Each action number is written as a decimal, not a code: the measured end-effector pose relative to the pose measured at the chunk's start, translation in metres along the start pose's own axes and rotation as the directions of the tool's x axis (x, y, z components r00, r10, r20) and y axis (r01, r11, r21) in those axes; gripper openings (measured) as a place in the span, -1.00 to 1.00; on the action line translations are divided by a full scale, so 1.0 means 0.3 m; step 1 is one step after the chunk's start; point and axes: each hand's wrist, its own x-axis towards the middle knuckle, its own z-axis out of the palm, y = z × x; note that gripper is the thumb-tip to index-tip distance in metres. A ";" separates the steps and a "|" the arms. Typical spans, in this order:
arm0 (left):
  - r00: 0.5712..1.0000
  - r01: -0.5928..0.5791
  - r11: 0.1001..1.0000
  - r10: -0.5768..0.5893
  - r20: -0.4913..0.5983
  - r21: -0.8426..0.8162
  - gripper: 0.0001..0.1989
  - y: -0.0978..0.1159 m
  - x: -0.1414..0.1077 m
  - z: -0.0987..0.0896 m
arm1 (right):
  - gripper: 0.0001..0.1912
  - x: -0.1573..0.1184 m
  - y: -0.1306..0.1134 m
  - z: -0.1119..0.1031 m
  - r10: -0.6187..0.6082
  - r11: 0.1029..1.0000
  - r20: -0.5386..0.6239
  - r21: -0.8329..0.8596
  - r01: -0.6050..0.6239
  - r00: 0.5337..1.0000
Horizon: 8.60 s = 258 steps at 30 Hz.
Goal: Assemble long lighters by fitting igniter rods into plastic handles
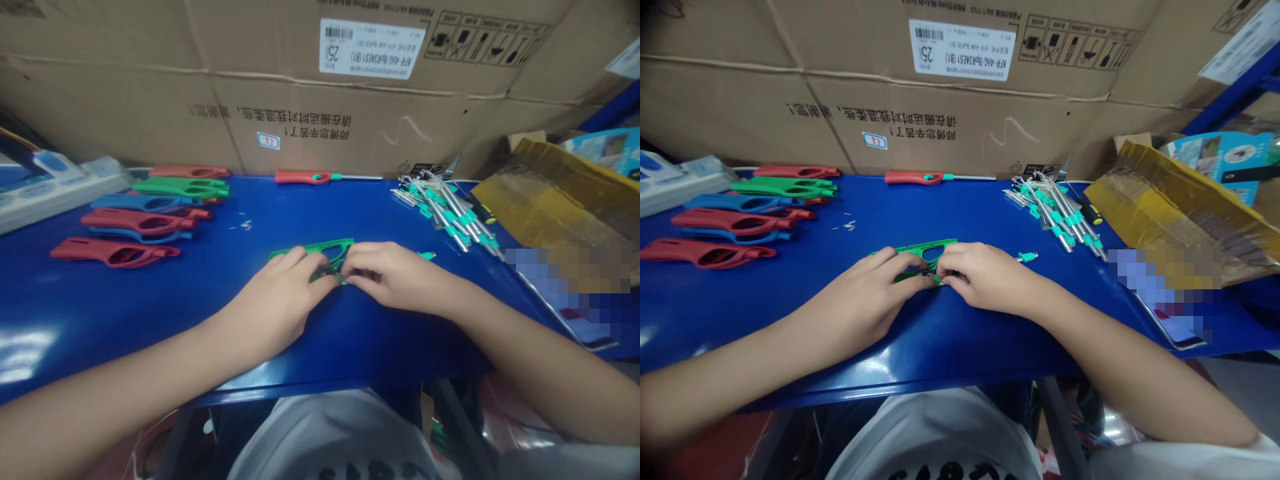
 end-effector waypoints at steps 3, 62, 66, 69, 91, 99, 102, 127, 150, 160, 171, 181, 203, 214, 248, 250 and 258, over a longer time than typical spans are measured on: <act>1.000 -0.003 1.000 0.003 -0.001 -0.011 -0.53 -0.002 -0.001 0.001 | -0.88 0.000 -0.004 0.002 0.050 0.999 -0.007 -0.020 -0.050 0.999; 1.000 0.007 0.998 -0.005 0.030 -0.069 -0.56 -0.011 0.005 0.008 | -0.84 -0.006 0.001 -0.016 -0.007 1.000 -0.007 -0.008 0.007 1.000; 1.000 -0.001 0.998 0.002 0.022 -0.059 -0.55 -0.013 0.003 0.012 | -0.86 -0.007 0.001 -0.017 0.005 1.000 -0.006 -0.004 -0.005 1.000; 1.000 -0.006 0.998 0.007 0.024 -0.057 -0.55 -0.015 0.003 0.014 | -0.85 -0.007 0.001 -0.018 -0.007 1.000 0.006 -0.006 0.007 1.000; 1.000 0.010 0.997 -0.008 0.021 -0.079 -0.56 -0.016 0.006 0.006 | -0.85 -0.003 0.005 -0.009 -0.018 1.000 -0.052 0.024 0.019 0.999; 1.000 0.005 0.998 -0.003 0.031 -0.067 -0.57 -0.014 0.007 0.006 | -0.87 -0.007 0.010 -0.010 -0.010 0.999 -0.037 0.043 0.012 0.999; 1.000 0.001 0.998 0.000 0.028 -0.067 -0.57 -0.015 0.006 0.006 | -0.86 -0.007 0.007 -0.012 -0.009 0.999 -0.024 0.042 0.010 1.000; 1.000 0.018 0.994 -0.015 0.024 -0.107 -0.58 -0.013 0.015 -0.001 | -0.85 -0.008 0.006 -0.018 0.017 1.000 -0.003 0.015 -0.016 1.000; 0.999 0.007 0.977 -0.015 -0.034 -0.215 -0.66 -0.048 0.014 -0.011 | -0.72 -0.047 0.245 -0.218 0.759 0.354 -0.449 -0.322 -0.878 0.471; 0.997 -0.017 0.980 0.002 -0.072 -0.197 -0.70 -0.053 0.011 -0.009 | -0.78 -0.044 0.302 -0.210 0.771 0.328 -0.443 -0.340 -0.882 0.457; 0.999 -0.007 0.976 -0.003 -0.048 -0.217 -0.82 -0.042 0.013 -0.026 | -0.88 -0.062 0.262 -0.221 0.768 0.423 -0.292 -0.436 -0.794 0.570; 0.991 0.075 0.936 -0.109 -0.079 -0.344 -0.84 -0.066 0.038 0.014 | -0.88 -0.062 0.253 -0.188 0.605 0.656 -0.113 -0.489 -0.574 0.788; 0.994 0.036 0.957 -0.063 -0.088 -0.287 -0.75 -0.069 0.033 0.023 | -0.88 -0.029 0.051 -0.083 0.001 0.988 0.069 -0.157 0.010 0.998; 0.996 0.043 0.955 -0.063 -0.060 -0.295 -0.74 -0.066 0.034 0.023 | -0.79 -0.034 0.023 -0.070 -0.026 0.959 0.047 -0.280 0.038 0.999; 0.985 0.113 0.922 -0.153 -0.079 -0.371 -0.79 -0.052 0.041 0.037 | -0.92 -0.002 0.020 -0.008 0.127 0.992 -0.023 -0.021 -0.127 0.992; 0.985 0.113 0.920 -0.152 -0.076 -0.374 -0.79 -0.052 0.041 0.037 | -0.91 -0.004 0.018 -0.011 0.125 0.992 -0.013 -0.026 -0.125 0.992; 0.985 0.120 0.917 -0.159 -0.073 -0.381 -0.77 -0.050 0.042 0.040 | -0.92 -0.005 0.020 -0.018 0.114 0.993 0.008 -0.040 -0.114 0.993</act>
